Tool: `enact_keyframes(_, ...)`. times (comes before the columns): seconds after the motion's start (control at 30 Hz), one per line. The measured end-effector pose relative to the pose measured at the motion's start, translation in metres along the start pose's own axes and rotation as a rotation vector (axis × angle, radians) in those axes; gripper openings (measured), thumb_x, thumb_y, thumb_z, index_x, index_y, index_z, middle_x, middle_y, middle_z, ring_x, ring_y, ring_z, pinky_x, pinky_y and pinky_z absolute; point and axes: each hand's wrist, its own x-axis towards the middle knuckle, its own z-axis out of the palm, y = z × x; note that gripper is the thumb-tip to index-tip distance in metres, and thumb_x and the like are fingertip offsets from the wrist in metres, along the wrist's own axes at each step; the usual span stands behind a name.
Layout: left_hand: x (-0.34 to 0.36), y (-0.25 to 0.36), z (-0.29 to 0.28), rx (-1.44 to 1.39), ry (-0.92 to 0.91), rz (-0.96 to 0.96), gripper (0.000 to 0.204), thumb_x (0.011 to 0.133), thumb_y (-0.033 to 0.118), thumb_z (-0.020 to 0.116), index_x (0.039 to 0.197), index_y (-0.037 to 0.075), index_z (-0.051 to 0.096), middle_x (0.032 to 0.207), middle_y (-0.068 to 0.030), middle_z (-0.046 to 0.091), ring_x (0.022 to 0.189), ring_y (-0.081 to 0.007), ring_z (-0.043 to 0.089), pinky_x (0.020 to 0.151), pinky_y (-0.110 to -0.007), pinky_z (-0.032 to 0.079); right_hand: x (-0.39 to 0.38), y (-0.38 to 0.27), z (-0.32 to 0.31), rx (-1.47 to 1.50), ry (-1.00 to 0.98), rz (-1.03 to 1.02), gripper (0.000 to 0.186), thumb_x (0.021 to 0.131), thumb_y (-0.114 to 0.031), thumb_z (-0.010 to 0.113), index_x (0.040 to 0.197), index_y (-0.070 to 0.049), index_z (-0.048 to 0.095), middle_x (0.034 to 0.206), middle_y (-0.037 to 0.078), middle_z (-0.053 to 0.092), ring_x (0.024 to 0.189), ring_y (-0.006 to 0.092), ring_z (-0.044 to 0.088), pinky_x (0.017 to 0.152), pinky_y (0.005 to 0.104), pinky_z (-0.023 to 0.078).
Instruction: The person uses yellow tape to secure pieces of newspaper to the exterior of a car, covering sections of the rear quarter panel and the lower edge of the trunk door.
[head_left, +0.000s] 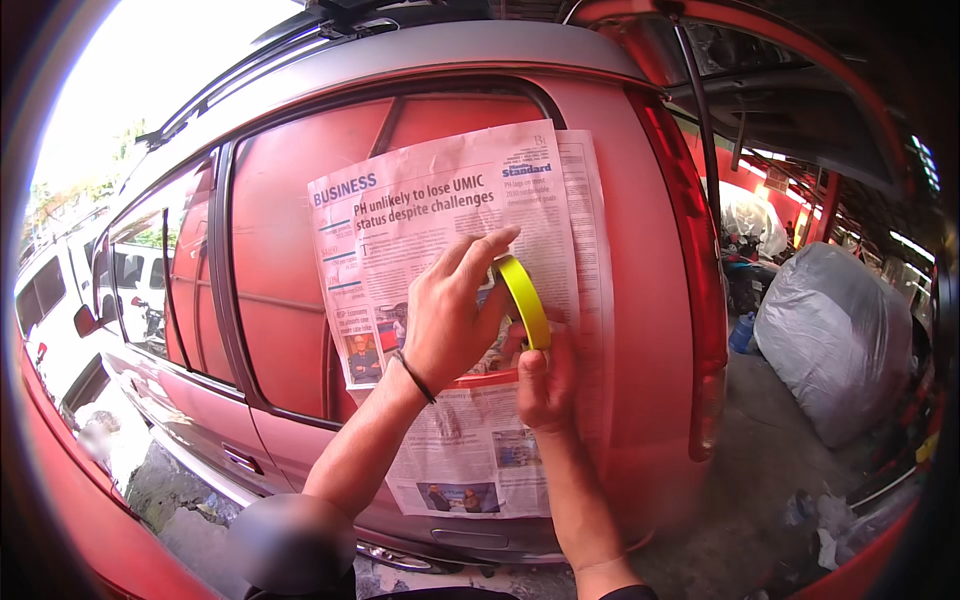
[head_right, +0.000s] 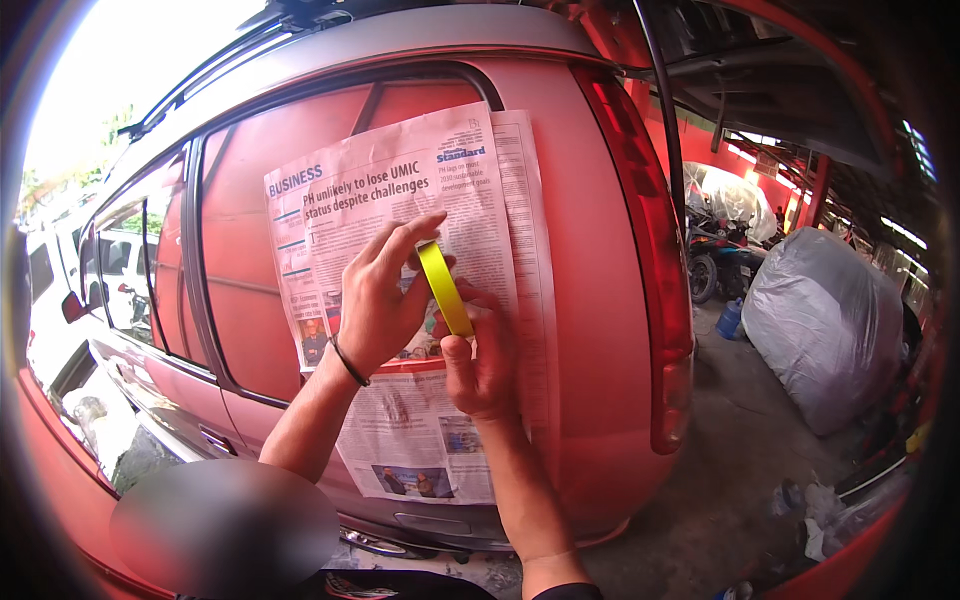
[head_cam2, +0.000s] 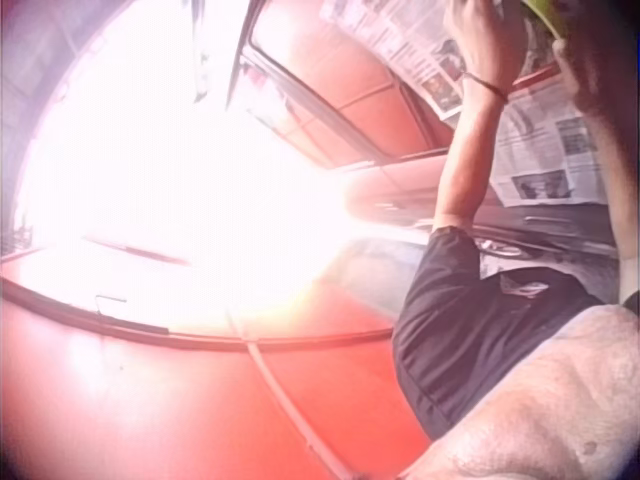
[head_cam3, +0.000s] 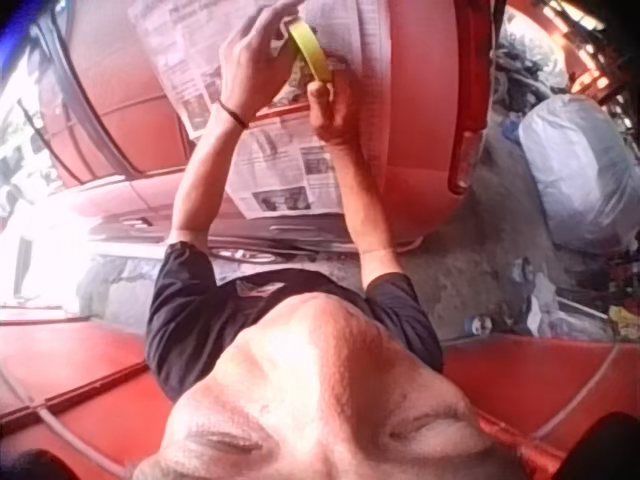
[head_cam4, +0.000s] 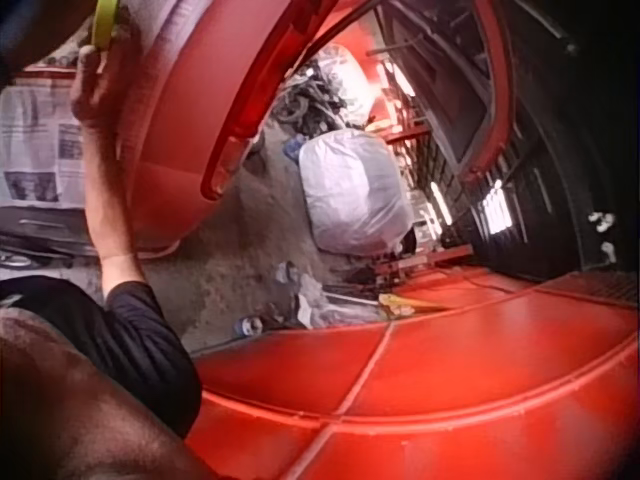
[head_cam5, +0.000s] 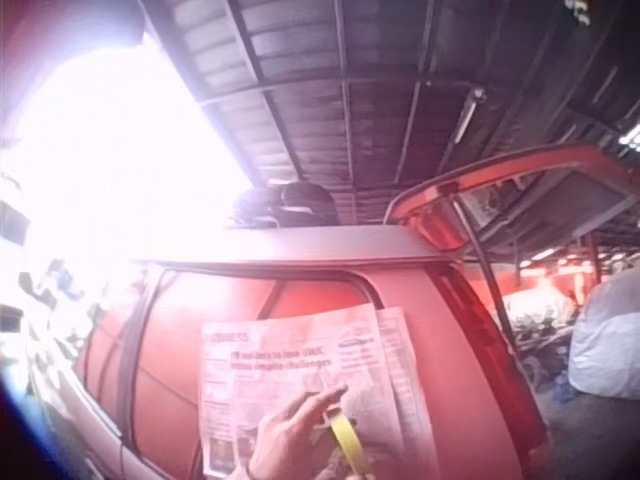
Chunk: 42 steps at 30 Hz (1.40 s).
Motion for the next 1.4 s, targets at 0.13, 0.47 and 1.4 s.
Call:
enact_keyframes(0.13,-0.002,0.009,-0.003,0.094,0.114,0.238,0.038,0.09,-0.007,0.072,0.125,0.005,0.076,0.102,-0.0115,0.078,0.091,-0.0267,0.082,0.078,-0.036,0.065,0.009,0.001,0.003,-0.017,0.02,-0.105,0.049,0.112,-0.047,0.053,0.11,0.0,0.065,0.099,0.014,0.069,0.121,0.0358,0.065,0.114,0.052,0.047)
enact_keyframes(0.47,-0.012,-0.016,0.007,-0.131,-0.104,-0.248,0.028,0.094,-0.002,0.069,0.121,0.002,0.077,0.101,-0.0127,0.08,0.088,-0.0198,0.079,0.078,-0.033,0.062,0.0,-0.001,0.005,0.066,0.067,-0.064,0.048,0.112,-0.046,0.053,0.114,0.001,0.064,0.099,0.012,0.068,0.121,0.0337,0.064,0.104,0.0485,0.05)
enact_keyframes(1.4,-0.012,0.008,-0.049,0.002,-0.077,0.434,0.055,0.078,0.005,0.092,0.131,0.013,0.078,0.097,-0.0068,0.07,0.087,-0.0224,0.072,0.071,-0.036,0.059,-0.003,0.014,0.0,0.05,0.139,-0.082,0.047,0.118,-0.037,0.043,0.137,0.003,0.058,0.132,0.021,0.067,0.129,0.0336,0.065,0.11,0.0451,0.051)
